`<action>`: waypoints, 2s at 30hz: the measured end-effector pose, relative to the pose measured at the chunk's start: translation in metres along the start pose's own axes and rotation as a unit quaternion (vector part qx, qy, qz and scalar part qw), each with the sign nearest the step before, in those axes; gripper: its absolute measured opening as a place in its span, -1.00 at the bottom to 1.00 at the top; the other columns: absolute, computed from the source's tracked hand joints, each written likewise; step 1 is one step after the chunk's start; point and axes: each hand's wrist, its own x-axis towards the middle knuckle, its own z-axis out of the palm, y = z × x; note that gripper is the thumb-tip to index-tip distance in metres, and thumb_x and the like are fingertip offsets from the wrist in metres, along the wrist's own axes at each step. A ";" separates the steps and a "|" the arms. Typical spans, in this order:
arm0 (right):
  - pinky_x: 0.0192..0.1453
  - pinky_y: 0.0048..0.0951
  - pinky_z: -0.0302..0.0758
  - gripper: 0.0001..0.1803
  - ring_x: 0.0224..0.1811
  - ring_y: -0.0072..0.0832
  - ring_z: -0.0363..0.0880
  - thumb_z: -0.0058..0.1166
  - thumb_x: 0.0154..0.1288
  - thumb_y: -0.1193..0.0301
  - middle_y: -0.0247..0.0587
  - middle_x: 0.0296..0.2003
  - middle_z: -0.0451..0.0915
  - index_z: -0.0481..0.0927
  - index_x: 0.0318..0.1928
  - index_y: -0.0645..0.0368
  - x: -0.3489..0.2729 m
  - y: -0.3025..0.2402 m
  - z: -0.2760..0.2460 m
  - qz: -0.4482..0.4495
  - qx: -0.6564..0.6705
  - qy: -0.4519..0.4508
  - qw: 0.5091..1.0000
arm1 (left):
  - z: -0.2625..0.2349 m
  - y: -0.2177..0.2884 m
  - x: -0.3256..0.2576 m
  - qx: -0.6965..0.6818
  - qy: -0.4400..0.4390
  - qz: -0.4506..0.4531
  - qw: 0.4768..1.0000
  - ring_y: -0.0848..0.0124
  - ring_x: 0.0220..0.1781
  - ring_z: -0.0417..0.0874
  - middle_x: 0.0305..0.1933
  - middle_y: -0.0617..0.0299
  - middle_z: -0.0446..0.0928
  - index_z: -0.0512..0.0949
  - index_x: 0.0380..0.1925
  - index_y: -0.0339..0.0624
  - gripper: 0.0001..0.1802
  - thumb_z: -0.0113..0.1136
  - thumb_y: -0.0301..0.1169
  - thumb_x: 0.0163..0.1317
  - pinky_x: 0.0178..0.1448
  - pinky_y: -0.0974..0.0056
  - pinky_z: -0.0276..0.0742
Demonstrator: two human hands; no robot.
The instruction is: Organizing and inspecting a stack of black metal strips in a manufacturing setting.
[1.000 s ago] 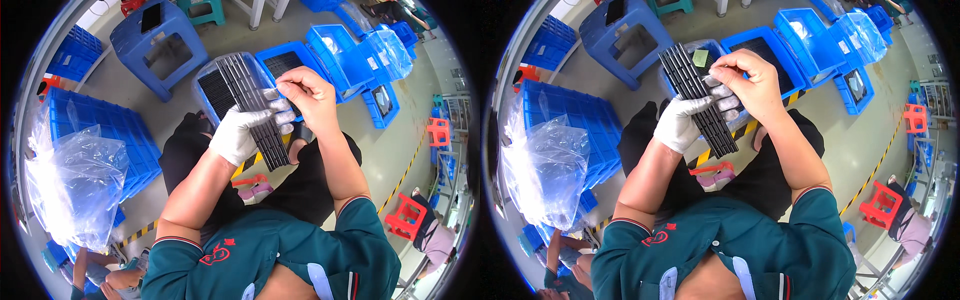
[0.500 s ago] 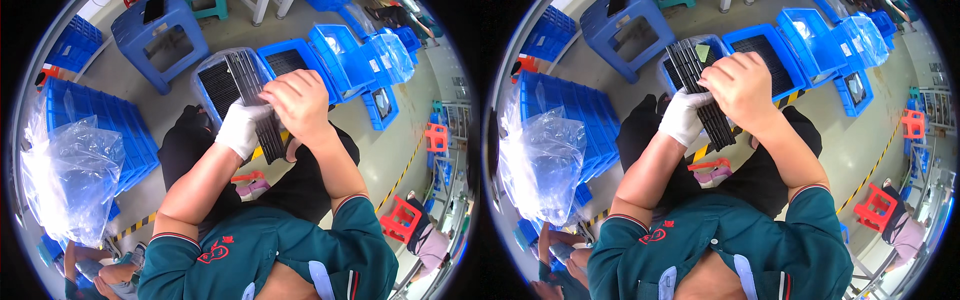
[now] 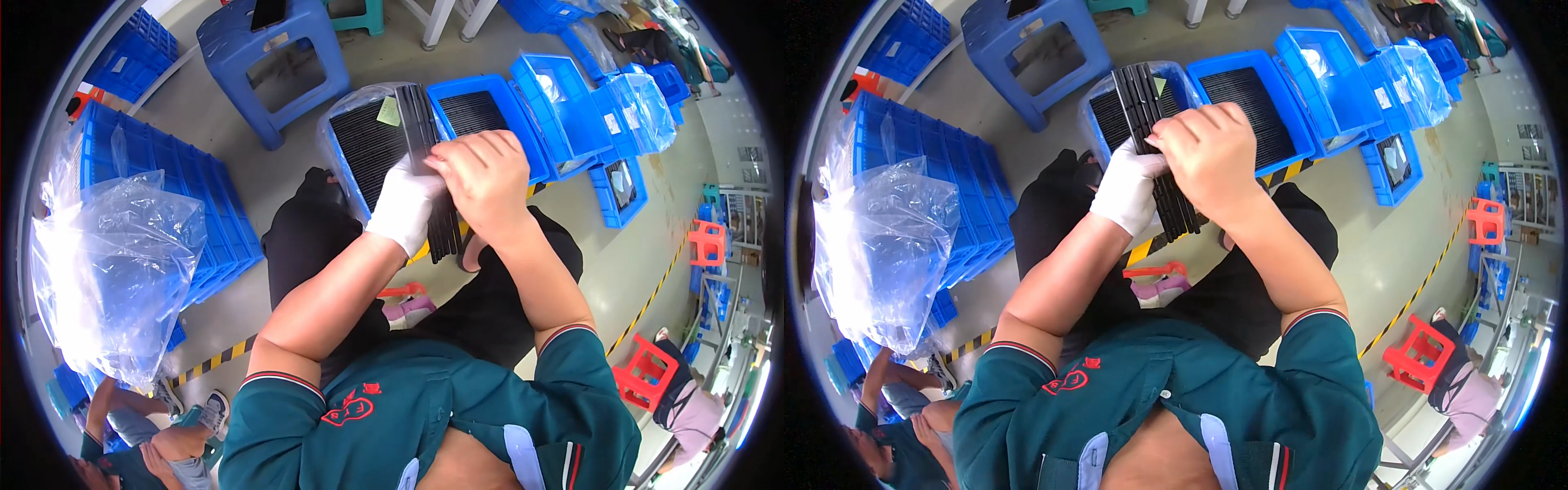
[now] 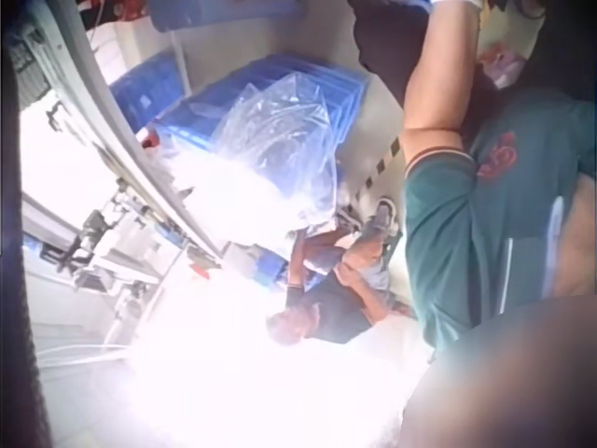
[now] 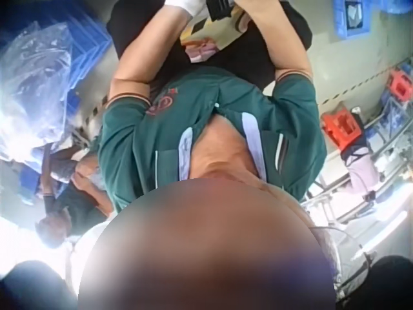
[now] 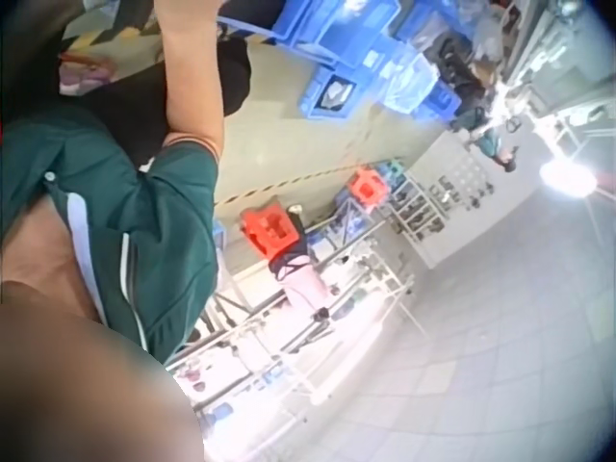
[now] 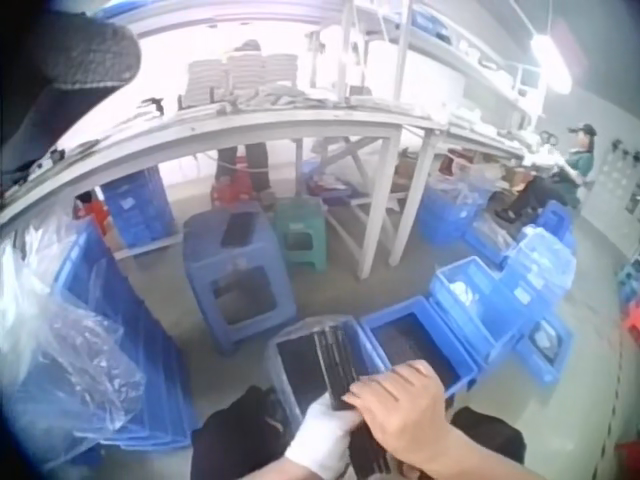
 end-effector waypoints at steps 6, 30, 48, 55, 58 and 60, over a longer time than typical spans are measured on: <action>-0.23 -0.32 0.41 -0.86 -0.37 -0.33 0.58 0.31 0.05 0.39 -0.33 -0.44 0.60 0.62 -0.38 0.09 0.002 0.010 -0.008 0.021 0.029 -0.029 0.999 | 0.003 0.010 -0.001 -0.116 -0.020 -0.060 0.991 0.36 -0.15 0.62 -0.17 0.18 0.55 0.49 -0.06 -0.27 -0.69 0.05 -0.63 0.16 -0.08 0.28 0.57; -0.30 -0.50 0.50 -0.91 -0.40 -0.44 0.61 0.31 0.13 0.53 -0.23 -0.45 0.64 0.68 -0.32 0.22 -0.002 0.010 -0.015 0.274 0.270 0.003 0.923 | 0.001 0.021 -0.002 -0.219 -0.116 -0.157 0.956 0.21 -0.15 0.72 -0.14 0.06 0.63 0.53 0.00 -0.30 -0.71 0.10 -0.64 0.26 -0.07 0.08 0.72; -0.29 -0.31 0.40 -0.87 -0.38 -0.35 0.50 0.32 -0.03 0.38 -0.41 -0.47 0.53 0.63 -0.45 0.04 0.005 0.004 -0.020 0.046 0.030 -0.012 0.998 | -0.002 0.014 -0.002 -0.171 -0.108 -0.132 0.970 0.44 -0.09 0.62 -0.14 0.27 0.59 0.54 -0.08 -0.20 -0.72 0.18 -0.59 0.17 0.03 0.31 0.54; -0.28 -0.33 0.40 -0.88 -0.40 -0.35 0.52 0.33 0.00 0.39 -0.37 -0.46 0.57 0.63 -0.46 0.09 0.001 0.005 -0.016 0.049 0.034 -0.035 0.998 | -0.002 0.010 -0.001 -0.151 -0.081 -0.133 0.976 0.44 -0.12 0.64 -0.15 0.27 0.59 0.55 -0.09 -0.19 -0.72 0.15 -0.62 0.18 -0.01 0.32 0.56; -0.26 -0.34 0.42 -0.88 -0.39 -0.35 0.54 0.33 0.02 0.42 -0.35 -0.44 0.62 0.64 -0.44 0.13 0.000 0.005 -0.015 0.062 0.042 -0.037 0.997 | -0.001 0.009 -0.001 -0.144 -0.073 -0.133 0.978 0.43 -0.13 0.64 -0.16 0.26 0.59 0.54 -0.08 -0.19 -0.73 0.14 -0.62 0.19 -0.02 0.30 0.57; -0.25 -0.33 0.43 -0.89 -0.38 -0.34 0.55 0.32 0.03 0.43 -0.33 -0.43 0.62 0.65 -0.41 0.14 -0.001 0.007 -0.017 0.060 0.055 -0.039 0.996 | -0.001 0.008 0.000 -0.144 -0.071 -0.129 0.979 0.41 -0.13 0.65 -0.17 0.25 0.59 0.53 -0.07 -0.20 -0.72 0.13 -0.62 0.20 -0.04 0.27 0.60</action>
